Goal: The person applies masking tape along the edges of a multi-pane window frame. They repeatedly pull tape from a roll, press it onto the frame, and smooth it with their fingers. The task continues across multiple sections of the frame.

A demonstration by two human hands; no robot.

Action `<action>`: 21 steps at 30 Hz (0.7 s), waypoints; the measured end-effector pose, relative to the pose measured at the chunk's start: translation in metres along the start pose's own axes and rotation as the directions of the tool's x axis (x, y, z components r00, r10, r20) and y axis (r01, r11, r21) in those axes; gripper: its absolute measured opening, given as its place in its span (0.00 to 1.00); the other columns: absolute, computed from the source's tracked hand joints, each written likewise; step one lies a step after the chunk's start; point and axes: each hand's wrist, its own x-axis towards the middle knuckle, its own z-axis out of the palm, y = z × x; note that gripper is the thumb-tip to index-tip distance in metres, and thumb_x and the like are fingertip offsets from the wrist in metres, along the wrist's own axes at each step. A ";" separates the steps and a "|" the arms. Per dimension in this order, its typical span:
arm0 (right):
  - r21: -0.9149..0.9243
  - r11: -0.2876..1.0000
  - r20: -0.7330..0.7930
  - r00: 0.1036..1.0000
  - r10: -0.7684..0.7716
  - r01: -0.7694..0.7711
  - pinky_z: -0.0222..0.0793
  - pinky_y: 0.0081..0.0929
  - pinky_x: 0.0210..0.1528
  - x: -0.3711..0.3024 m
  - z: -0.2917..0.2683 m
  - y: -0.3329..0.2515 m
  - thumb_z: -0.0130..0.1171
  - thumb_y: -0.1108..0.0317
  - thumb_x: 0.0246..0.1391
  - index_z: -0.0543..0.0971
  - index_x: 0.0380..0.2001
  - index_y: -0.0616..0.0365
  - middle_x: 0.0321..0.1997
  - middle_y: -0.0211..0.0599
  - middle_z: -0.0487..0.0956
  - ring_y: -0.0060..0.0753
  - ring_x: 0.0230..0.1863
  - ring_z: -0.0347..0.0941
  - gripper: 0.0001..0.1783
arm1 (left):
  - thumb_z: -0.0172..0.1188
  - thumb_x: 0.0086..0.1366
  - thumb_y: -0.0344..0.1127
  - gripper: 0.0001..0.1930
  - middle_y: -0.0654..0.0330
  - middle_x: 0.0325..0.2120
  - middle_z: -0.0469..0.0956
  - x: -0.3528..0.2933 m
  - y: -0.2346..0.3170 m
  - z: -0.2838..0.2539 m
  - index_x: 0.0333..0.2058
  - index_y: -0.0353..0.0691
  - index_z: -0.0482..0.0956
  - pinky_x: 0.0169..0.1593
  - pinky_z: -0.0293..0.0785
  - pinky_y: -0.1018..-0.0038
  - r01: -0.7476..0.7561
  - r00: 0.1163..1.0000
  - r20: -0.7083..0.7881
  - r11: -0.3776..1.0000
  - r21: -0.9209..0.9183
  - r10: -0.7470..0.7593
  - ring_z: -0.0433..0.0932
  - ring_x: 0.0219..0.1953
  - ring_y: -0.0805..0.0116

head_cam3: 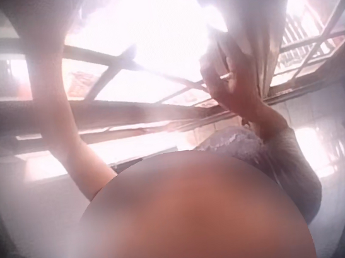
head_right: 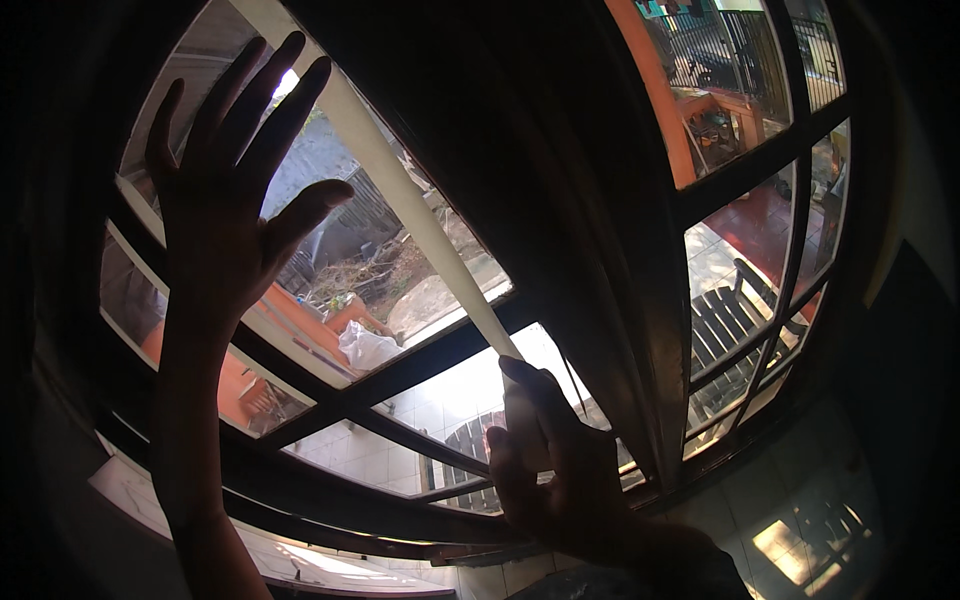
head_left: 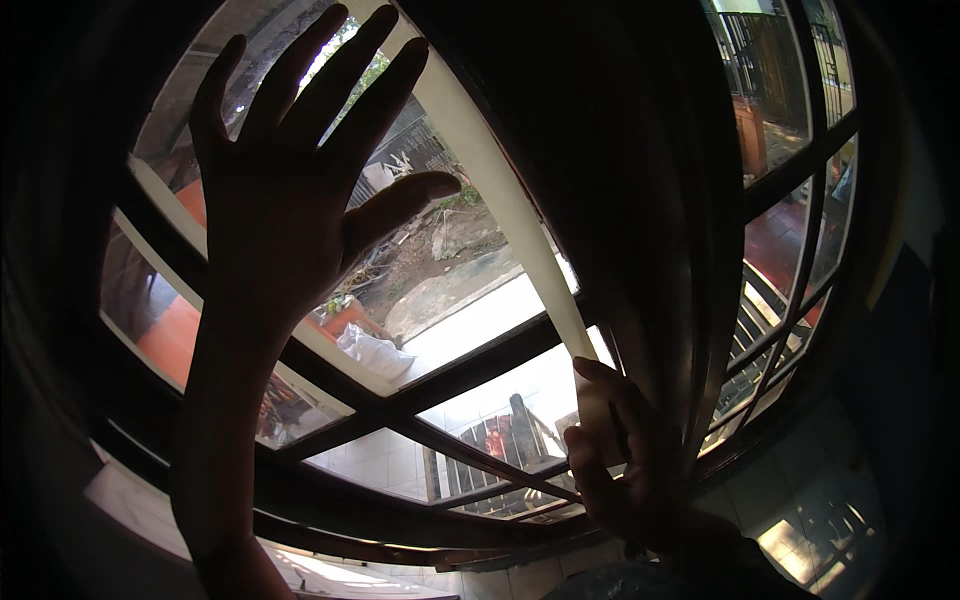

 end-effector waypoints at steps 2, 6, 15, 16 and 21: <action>0.027 0.999 0.007 0.999 0.038 -0.038 0.83 0.35 0.38 0.001 -0.002 0.000 0.64 0.71 0.66 0.69 0.72 0.68 0.36 0.47 0.85 0.38 0.34 0.88 0.34 | 0.47 0.76 0.76 0.37 0.63 0.80 0.65 0.000 -0.001 0.002 0.74 0.66 0.75 0.81 0.40 0.33 -0.010 1.000 -0.001 1.000 -0.030 0.010 0.63 0.81 0.58; 0.126 0.988 -0.012 0.996 0.093 -0.091 0.79 0.32 0.38 0.004 -0.001 0.003 0.65 0.73 0.61 0.71 0.71 0.66 0.35 0.42 0.82 0.32 0.34 0.83 0.34 | 0.47 0.76 0.76 0.36 0.62 0.80 0.64 -0.004 -0.005 0.003 0.73 0.68 0.75 0.81 0.40 0.33 -0.031 0.999 0.013 0.998 -0.058 0.032 0.61 0.82 0.56; 0.243 0.962 -0.003 0.991 0.131 -0.126 0.75 0.25 0.41 0.003 -0.004 0.005 0.65 0.77 0.59 0.73 0.73 0.58 0.40 0.36 0.81 0.24 0.38 0.80 0.37 | 0.49 0.73 0.78 0.38 0.61 0.81 0.64 -0.002 -0.007 0.005 0.74 0.68 0.75 0.81 0.41 0.33 -0.039 0.999 0.017 0.998 -0.044 0.039 0.59 0.83 0.56; 0.259 0.952 0.009 0.986 0.169 -0.165 0.75 0.25 0.41 0.002 -0.005 0.000 0.65 0.77 0.59 0.72 0.74 0.58 0.40 0.35 0.80 0.24 0.38 0.80 0.38 | 0.47 0.71 0.82 0.42 0.61 0.81 0.63 -0.004 -0.005 0.009 0.74 0.67 0.75 0.82 0.41 0.34 -0.031 0.999 0.019 0.999 -0.018 0.031 0.59 0.83 0.55; 0.286 0.945 0.139 0.982 0.125 -0.161 0.77 0.27 0.34 -0.010 0.001 0.001 0.64 0.76 0.62 0.64 0.78 0.64 0.40 0.42 0.80 0.25 0.32 0.81 0.42 | 0.48 0.68 0.85 0.46 0.58 0.81 0.62 -0.019 -0.009 0.009 0.74 0.63 0.75 0.81 0.48 0.30 -0.089 0.996 -0.022 0.994 -0.062 0.088 0.59 0.82 0.48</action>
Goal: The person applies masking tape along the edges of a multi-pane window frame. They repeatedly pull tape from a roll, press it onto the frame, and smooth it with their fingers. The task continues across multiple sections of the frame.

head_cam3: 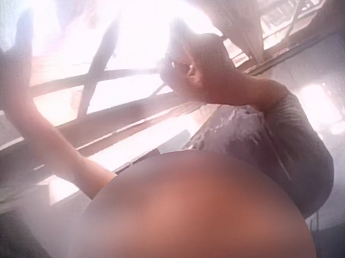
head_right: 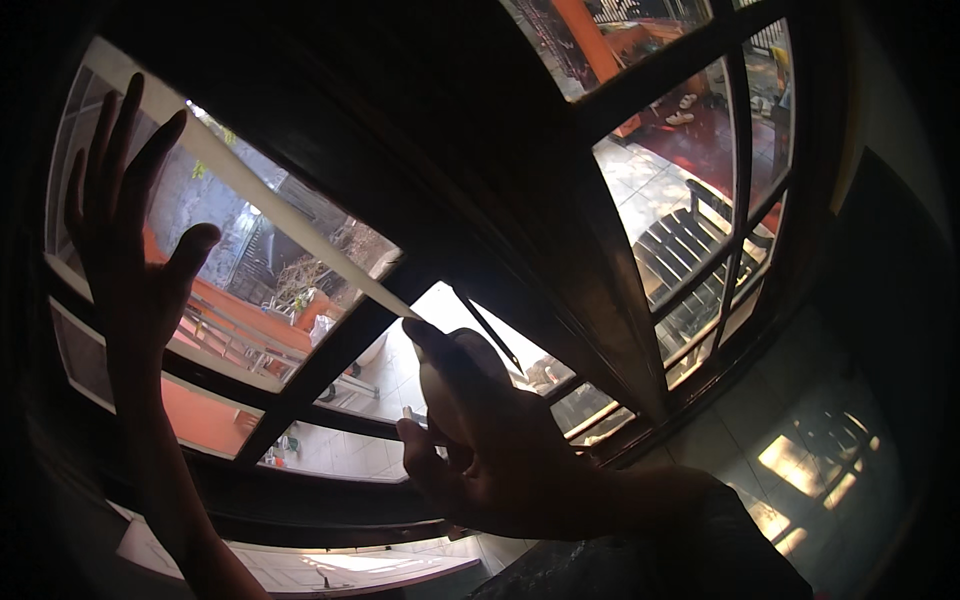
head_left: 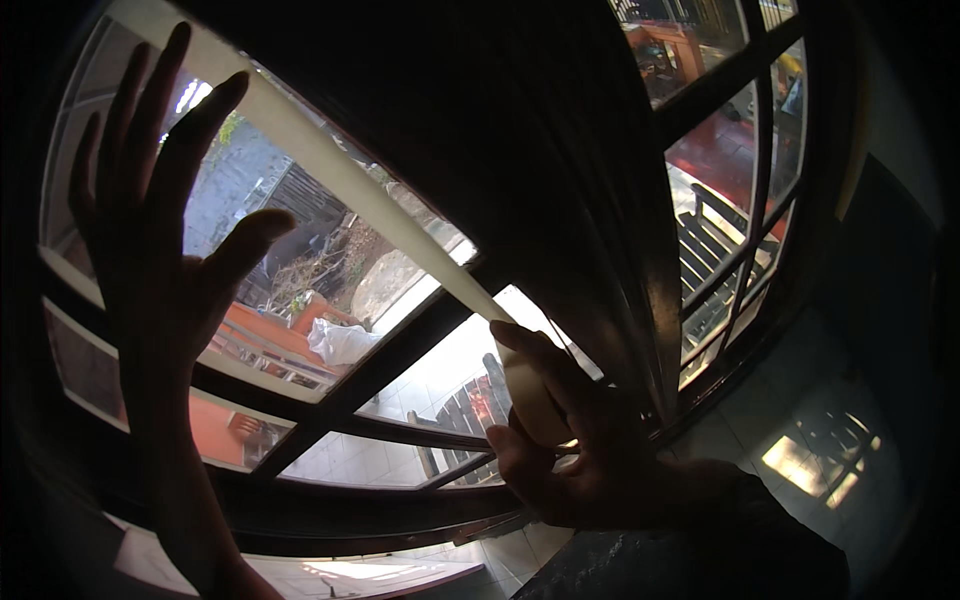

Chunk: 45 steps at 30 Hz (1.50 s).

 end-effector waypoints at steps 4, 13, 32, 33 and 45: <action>-0.006 0.998 -0.058 0.996 -0.060 0.060 0.84 0.34 0.34 -0.007 0.006 0.016 0.64 0.72 0.64 0.56 0.82 0.61 0.47 0.56 0.81 0.34 0.33 0.86 0.47 | 0.50 0.72 0.80 0.42 0.55 0.80 0.65 0.005 -0.004 0.007 0.72 0.59 0.77 0.80 0.51 0.29 -0.085 0.994 -0.078 0.996 -0.040 0.082 0.59 0.82 0.44; 0.113 0.988 -0.042 0.994 -0.098 0.102 0.85 0.35 0.38 -0.014 0.018 0.027 0.62 0.71 0.69 0.48 0.85 0.63 0.32 0.37 0.76 0.28 0.29 0.80 0.49 | 0.49 0.69 0.85 0.46 0.55 0.78 0.69 0.002 -0.001 0.010 0.71 0.58 0.78 0.78 0.54 0.27 -0.083 0.994 -0.078 0.995 -0.061 0.078 0.64 0.80 0.44; -0.145 0.980 -0.087 0.984 -0.153 0.140 0.74 0.24 0.36 0.000 -0.003 0.021 0.62 0.78 0.57 0.67 0.76 0.67 0.41 0.38 0.81 0.22 0.31 0.77 0.42 | 0.46 0.62 0.91 0.49 0.54 0.81 0.62 0.004 0.001 0.020 0.72 0.70 0.78 0.78 0.48 0.27 -0.037 0.997 -0.073 0.999 0.004 0.037 0.59 0.82 0.45; -0.147 0.982 -0.100 0.986 -0.130 0.115 0.74 0.24 0.36 0.002 -0.005 0.020 0.62 0.78 0.57 0.67 0.76 0.67 0.41 0.39 0.81 0.22 0.30 0.77 0.42 | 0.46 0.62 0.91 0.49 0.53 0.81 0.62 0.010 0.004 0.021 0.72 0.70 0.78 0.78 0.49 0.26 -0.040 0.996 -0.084 0.999 0.004 0.040 0.59 0.82 0.45; -0.059 0.997 -0.087 0.995 -0.049 0.044 0.71 0.24 0.32 0.004 -0.007 0.013 0.61 0.78 0.58 0.67 0.76 0.68 0.32 0.33 0.78 0.19 0.26 0.74 0.41 | 0.50 0.61 0.90 0.49 0.55 0.80 0.64 0.017 -0.010 0.034 0.72 0.69 0.77 0.77 0.54 0.28 -0.188 0.952 -0.199 0.956 0.224 0.233 0.62 0.81 0.46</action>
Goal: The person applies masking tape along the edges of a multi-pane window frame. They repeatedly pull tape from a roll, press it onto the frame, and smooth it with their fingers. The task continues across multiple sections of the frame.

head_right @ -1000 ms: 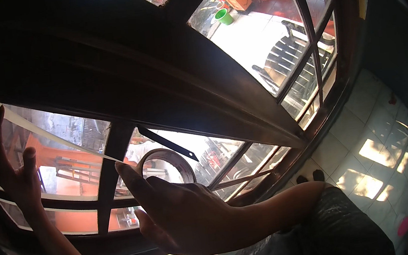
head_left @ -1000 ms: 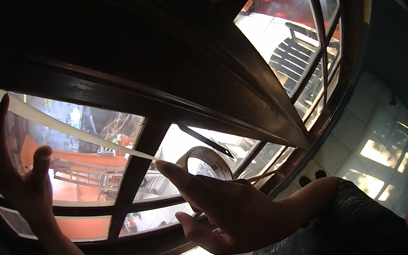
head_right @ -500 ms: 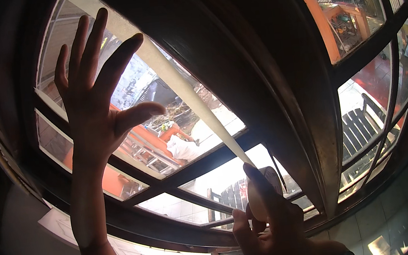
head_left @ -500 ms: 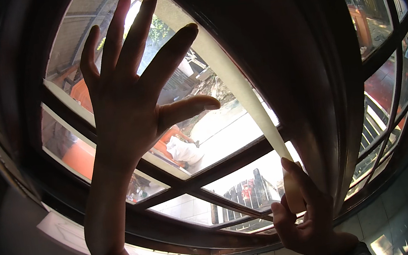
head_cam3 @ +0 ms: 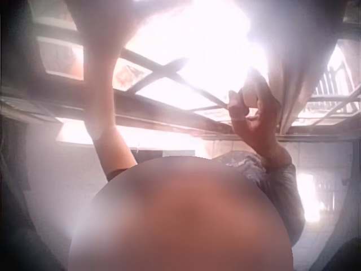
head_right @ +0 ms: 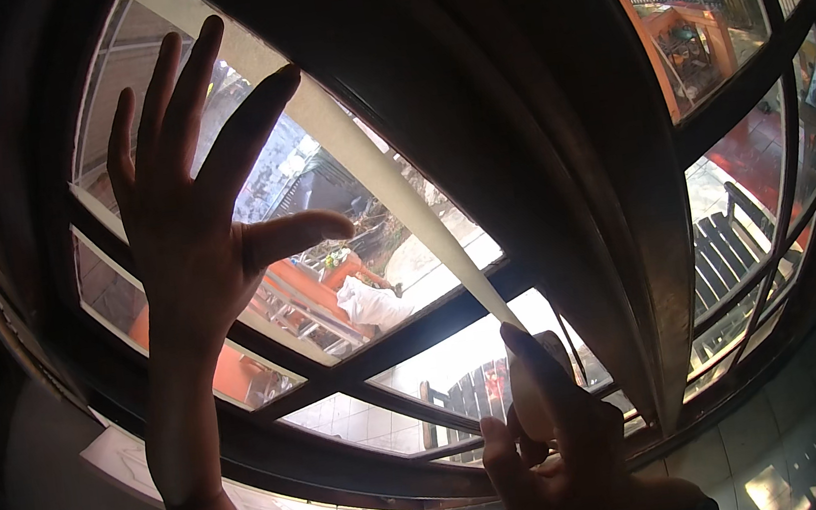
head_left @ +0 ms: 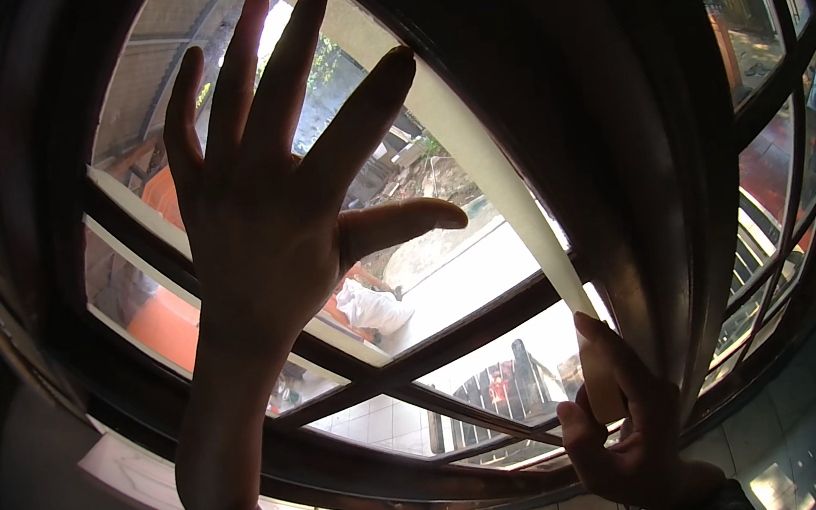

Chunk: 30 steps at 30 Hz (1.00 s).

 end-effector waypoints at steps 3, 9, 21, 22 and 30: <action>0.006 1.000 -0.007 1.000 -0.002 0.002 0.71 0.24 0.32 -0.001 0.002 -0.001 0.62 0.77 0.58 0.68 0.76 0.68 0.32 0.32 0.78 0.19 0.26 0.73 0.41 | 0.51 0.59 0.91 0.52 0.58 0.79 0.67 -0.006 -0.009 0.005 0.72 0.65 0.77 0.76 0.56 0.30 0.021 1.000 -0.002 1.000 -0.015 -0.021 0.66 0.79 0.49; -0.104 0.990 -0.026 0.995 -0.096 0.093 0.72 0.25 0.34 0.000 0.004 0.006 0.63 0.75 0.58 0.69 0.75 0.68 0.35 0.34 0.79 0.19 0.27 0.73 0.41 | 0.47 0.59 0.93 0.53 0.60 0.74 0.74 0.031 0.023 -0.045 0.72 0.63 0.78 0.77 0.56 0.33 0.346 0.925 0.214 0.929 -0.134 -0.314 0.71 0.76 0.51; 0.011 0.999 0.005 0.999 0.052 -0.052 0.71 0.24 0.34 0.006 -0.003 -0.006 0.62 0.73 0.58 0.70 0.75 0.67 0.30 0.32 0.78 0.19 0.28 0.75 0.40 | 0.45 0.60 0.93 0.55 0.60 0.77 0.71 0.010 0.070 -0.061 0.74 0.63 0.76 0.78 0.45 0.25 0.309 0.922 0.317 0.917 -0.252 -0.223 0.68 0.79 0.51; 0.019 0.999 0.001 0.999 0.036 -0.036 0.71 0.24 0.34 0.007 -0.003 -0.004 0.62 0.73 0.58 0.70 0.75 0.67 0.30 0.32 0.78 0.18 0.27 0.74 0.40 | 0.45 0.59 0.93 0.55 0.59 0.77 0.71 0.011 0.071 -0.060 0.74 0.64 0.76 0.78 0.45 0.25 0.313 0.922 0.313 0.914 -0.257 -0.228 0.67 0.79 0.51; 0.051 0.993 0.068 0.993 0.100 -0.103 0.70 0.24 0.35 0.010 -0.012 -0.002 0.65 0.70 0.60 0.67 0.77 0.64 0.28 0.29 0.76 0.18 0.27 0.73 0.42 | 0.46 0.55 0.95 0.57 0.59 0.78 0.69 0.016 0.080 -0.058 0.74 0.66 0.75 0.78 0.43 0.25 0.326 0.912 0.341 0.908 -0.263 -0.229 0.66 0.80 0.51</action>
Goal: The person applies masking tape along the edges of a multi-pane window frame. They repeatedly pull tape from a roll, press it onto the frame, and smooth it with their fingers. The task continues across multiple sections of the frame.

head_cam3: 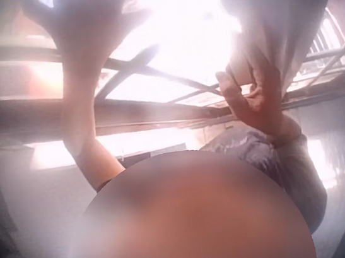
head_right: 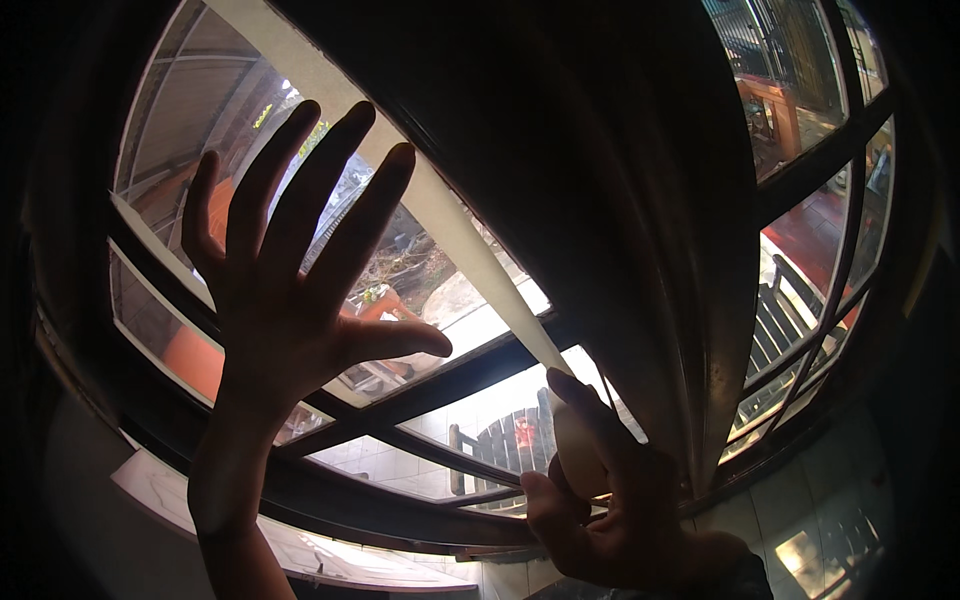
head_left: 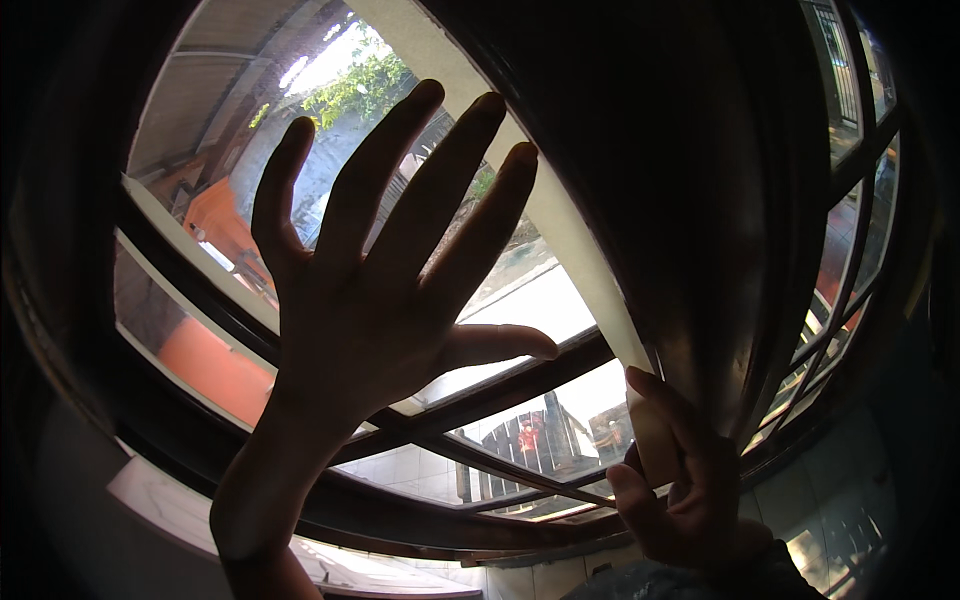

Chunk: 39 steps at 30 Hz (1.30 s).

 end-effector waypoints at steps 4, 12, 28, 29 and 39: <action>0.050 0.998 0.037 0.999 0.035 -0.037 0.70 0.24 0.35 0.003 -0.005 -0.004 0.66 0.69 0.61 0.67 0.77 0.64 0.26 0.28 0.75 0.19 0.28 0.73 0.42 | 0.46 0.52 0.97 0.59 0.60 0.78 0.69 0.000 0.000 0.004 0.74 0.66 0.76 0.78 0.42 0.25 0.000 1.000 -0.013 1.000 0.009 0.000 0.65 0.80 0.51; -0.010 1.000 0.037 0.999 -0.015 0.016 0.76 0.25 0.34 0.004 -0.004 0.004 0.70 0.67 0.59 0.65 0.77 0.65 0.23 0.33 0.79 0.24 0.25 0.81 0.45 | 0.47 0.54 0.95 0.53 0.59 0.75 0.72 0.006 0.001 0.003 0.70 0.71 0.80 0.77 0.46 0.28 0.001 0.998 -0.068 1.000 0.003 -0.001 0.68 0.78 0.52; -0.061 0.993 0.069 0.993 -0.096 0.100 0.79 0.26 0.31 0.004 -0.006 -0.002 0.71 0.69 0.58 0.64 0.78 0.64 0.24 0.35 0.80 0.28 0.23 0.83 0.46 | 0.38 0.65 0.90 0.46 0.58 0.81 0.63 -0.009 0.025 -0.007 0.74 0.77 0.74 0.77 0.40 0.21 0.013 0.993 0.116 0.997 -0.076 -0.004 0.60 0.82 0.46; -0.066 0.994 0.060 0.994 -0.089 0.093 0.79 0.26 0.31 0.003 -0.006 -0.003 0.71 0.69 0.58 0.65 0.77 0.64 0.24 0.35 0.80 0.28 0.24 0.83 0.46 | 0.38 0.65 0.89 0.47 0.58 0.81 0.63 -0.009 0.025 -0.007 0.74 0.76 0.74 0.77 0.40 0.21 0.008 0.993 0.114 0.996 -0.085 0.002 0.60 0.82 0.47; -0.078 0.997 0.055 0.998 -0.015 0.020 0.77 0.25 0.29 -0.001 -0.010 -0.013 0.71 0.66 0.59 0.68 0.76 0.63 0.23 0.34 0.80 0.23 0.23 0.81 0.44 | 0.40 0.65 0.90 0.49 0.58 0.80 0.65 -0.010 0.021 -0.007 0.75 0.70 0.74 0.77 0.39 0.22 0.004 0.993 0.116 0.987 -0.161 0.015 0.63 0.81 0.50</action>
